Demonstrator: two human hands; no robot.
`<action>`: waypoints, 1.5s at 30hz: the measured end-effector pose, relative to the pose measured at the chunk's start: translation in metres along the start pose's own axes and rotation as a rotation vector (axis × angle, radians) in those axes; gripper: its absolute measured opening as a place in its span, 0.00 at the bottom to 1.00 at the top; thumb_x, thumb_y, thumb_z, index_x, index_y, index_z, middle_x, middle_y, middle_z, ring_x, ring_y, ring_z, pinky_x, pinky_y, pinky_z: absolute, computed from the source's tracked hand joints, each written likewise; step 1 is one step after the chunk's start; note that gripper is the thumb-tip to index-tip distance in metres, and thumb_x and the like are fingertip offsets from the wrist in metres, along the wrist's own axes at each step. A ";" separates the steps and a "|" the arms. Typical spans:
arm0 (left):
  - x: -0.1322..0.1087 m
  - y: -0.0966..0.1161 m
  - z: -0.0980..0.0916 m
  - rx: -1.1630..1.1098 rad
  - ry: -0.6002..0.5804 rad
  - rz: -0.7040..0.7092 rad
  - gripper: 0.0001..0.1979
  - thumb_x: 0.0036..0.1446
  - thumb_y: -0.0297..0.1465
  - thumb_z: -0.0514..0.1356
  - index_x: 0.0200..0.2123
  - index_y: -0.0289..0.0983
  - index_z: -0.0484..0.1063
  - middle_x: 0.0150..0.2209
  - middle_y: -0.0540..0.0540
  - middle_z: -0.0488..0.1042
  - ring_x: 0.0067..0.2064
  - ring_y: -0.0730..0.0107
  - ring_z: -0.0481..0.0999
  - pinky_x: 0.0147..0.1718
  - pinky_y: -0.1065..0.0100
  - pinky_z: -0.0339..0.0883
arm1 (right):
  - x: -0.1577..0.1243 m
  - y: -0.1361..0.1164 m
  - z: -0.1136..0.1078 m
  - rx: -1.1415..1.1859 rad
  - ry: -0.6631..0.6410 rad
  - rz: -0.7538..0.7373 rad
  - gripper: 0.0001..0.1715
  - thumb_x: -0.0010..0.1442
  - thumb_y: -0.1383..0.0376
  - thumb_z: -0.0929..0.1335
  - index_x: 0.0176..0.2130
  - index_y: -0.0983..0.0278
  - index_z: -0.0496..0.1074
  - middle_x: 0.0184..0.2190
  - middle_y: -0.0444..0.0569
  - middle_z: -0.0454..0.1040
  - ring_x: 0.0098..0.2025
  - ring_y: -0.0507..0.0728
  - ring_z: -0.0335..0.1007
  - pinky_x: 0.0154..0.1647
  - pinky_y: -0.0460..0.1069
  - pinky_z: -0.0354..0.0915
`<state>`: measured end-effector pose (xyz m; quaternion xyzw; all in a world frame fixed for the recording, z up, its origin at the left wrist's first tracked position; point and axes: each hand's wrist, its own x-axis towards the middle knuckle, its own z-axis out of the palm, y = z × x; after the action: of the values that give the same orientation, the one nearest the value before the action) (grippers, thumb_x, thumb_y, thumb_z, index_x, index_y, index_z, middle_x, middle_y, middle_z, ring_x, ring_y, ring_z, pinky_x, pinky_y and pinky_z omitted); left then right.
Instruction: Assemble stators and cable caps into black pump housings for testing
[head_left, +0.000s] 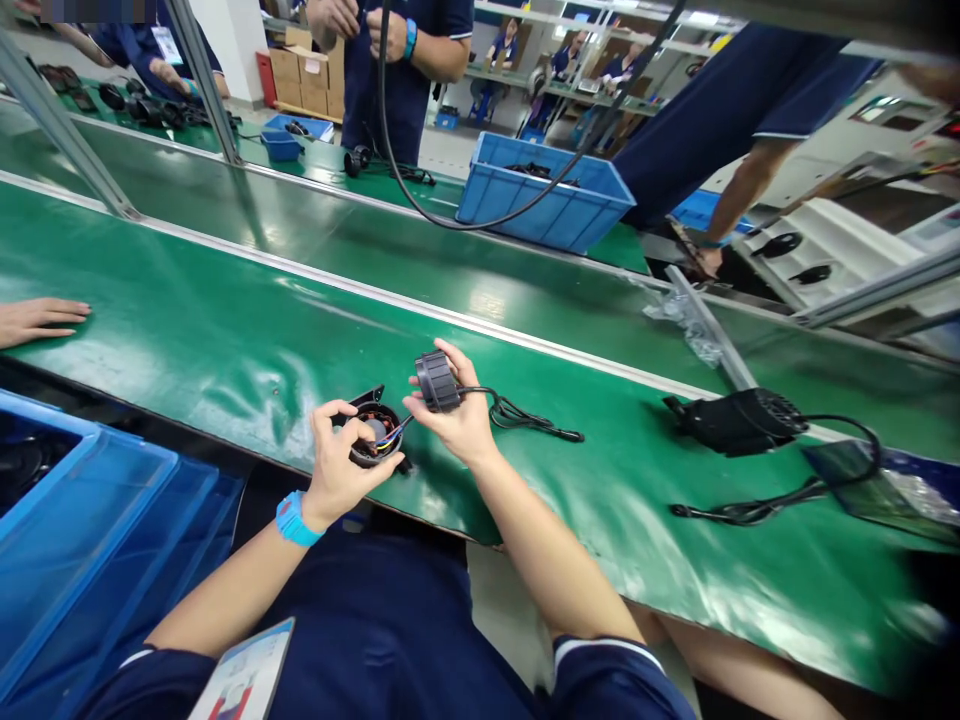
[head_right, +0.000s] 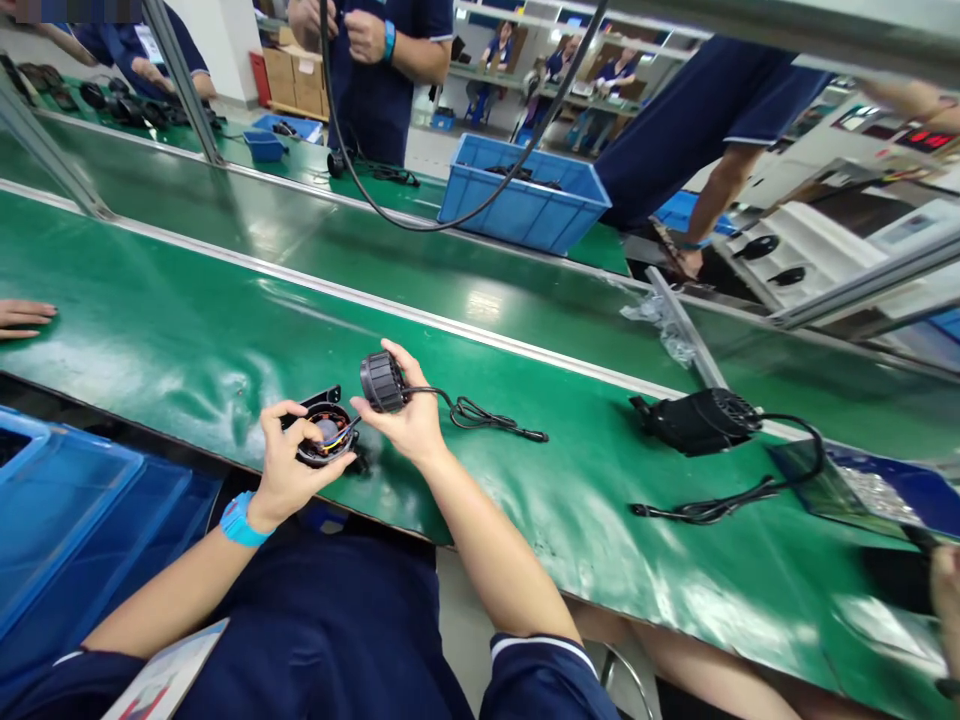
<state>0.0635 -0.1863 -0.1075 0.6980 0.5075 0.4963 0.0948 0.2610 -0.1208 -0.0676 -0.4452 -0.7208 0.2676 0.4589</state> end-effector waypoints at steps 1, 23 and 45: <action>-0.001 -0.002 -0.001 -0.021 -0.001 0.015 0.20 0.48 0.37 0.76 0.37 0.40 0.69 0.52 0.42 0.60 0.58 0.52 0.66 0.57 0.48 0.70 | 0.003 0.002 -0.001 0.062 -0.019 0.020 0.48 0.60 0.51 0.73 0.70 0.60 0.53 0.59 0.60 0.69 0.56 0.64 0.73 0.55 0.61 0.73; 0.035 -0.039 -0.053 0.064 -0.281 0.660 0.15 0.59 0.37 0.71 0.50 0.46 0.78 0.45 0.48 0.82 0.51 0.62 0.80 0.50 0.60 0.79 | 0.038 -0.023 -0.008 -0.024 -0.625 -0.110 0.47 0.55 0.63 0.75 0.67 0.63 0.56 0.47 0.50 0.79 0.42 0.58 0.78 0.45 0.51 0.71; 0.093 0.004 -0.073 0.262 -0.215 0.495 0.48 0.61 0.64 0.52 0.70 0.34 0.60 0.69 0.31 0.64 0.74 0.39 0.54 0.70 0.40 0.49 | 0.050 -0.023 -0.012 0.047 -0.846 -0.339 0.46 0.58 0.45 0.76 0.68 0.58 0.66 0.52 0.54 0.70 0.54 0.63 0.67 0.60 0.58 0.65</action>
<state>0.0073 -0.1409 -0.0140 0.8554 0.3686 0.3578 -0.0669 0.2537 -0.0869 -0.0227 -0.1620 -0.9014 0.3630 0.1716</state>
